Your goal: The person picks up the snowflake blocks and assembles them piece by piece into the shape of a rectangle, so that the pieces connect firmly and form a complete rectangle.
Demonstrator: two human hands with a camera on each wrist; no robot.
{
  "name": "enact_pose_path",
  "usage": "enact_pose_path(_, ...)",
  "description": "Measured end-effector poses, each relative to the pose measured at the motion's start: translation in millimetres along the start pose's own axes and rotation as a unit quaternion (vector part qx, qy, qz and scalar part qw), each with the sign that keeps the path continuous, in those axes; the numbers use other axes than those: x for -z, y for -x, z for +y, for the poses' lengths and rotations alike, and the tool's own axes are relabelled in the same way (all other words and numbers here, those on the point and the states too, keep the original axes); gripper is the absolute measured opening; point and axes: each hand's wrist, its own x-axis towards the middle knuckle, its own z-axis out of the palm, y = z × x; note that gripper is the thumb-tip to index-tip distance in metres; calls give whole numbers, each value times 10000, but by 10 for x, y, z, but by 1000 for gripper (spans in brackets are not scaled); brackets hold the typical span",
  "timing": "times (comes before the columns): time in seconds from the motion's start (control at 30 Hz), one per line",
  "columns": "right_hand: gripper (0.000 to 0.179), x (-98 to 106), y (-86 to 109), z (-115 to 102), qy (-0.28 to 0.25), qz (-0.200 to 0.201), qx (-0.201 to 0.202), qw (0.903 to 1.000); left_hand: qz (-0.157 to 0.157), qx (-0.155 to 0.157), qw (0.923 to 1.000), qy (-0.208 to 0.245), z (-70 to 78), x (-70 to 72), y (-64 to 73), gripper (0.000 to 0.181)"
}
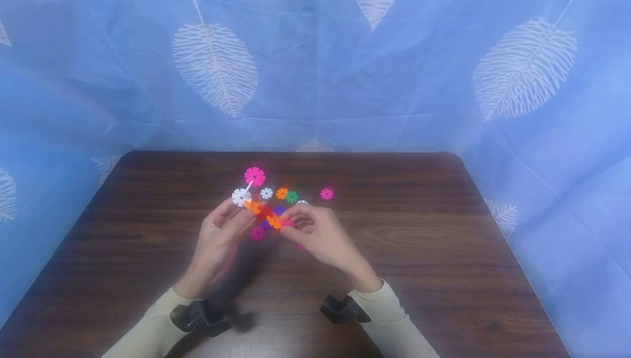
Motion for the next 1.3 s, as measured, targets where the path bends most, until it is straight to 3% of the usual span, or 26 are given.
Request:
enact_pose_path(0.17, 21, -6, -8, 11, -98, 115, 84, 9999, -40, 57, 9994, -352, 1, -15, 8, 48)
enact_pose_path(0.47, 21, -61, -25, 12, -258, 73, -49, 9996, 138, 233, 9992, -302, -6, -25, 3, 45)
enact_pose_path(0.87, 18, -128, -30, 50, 35, 111, 105, 9999, 344, 847, 9945, -509, -80, -45, -1, 30)
enact_pose_path(1.13, 18, -60, -58, 76, 325, -291, -50, 9990, 548, 572, 9947, -649, -96, -21, -29, 20)
enact_pose_path(1.3, 16, 191, -175, 252, 1169, 110, -102, 9930, 537, 369, 9954, -699, -66, -2, -57, 14)
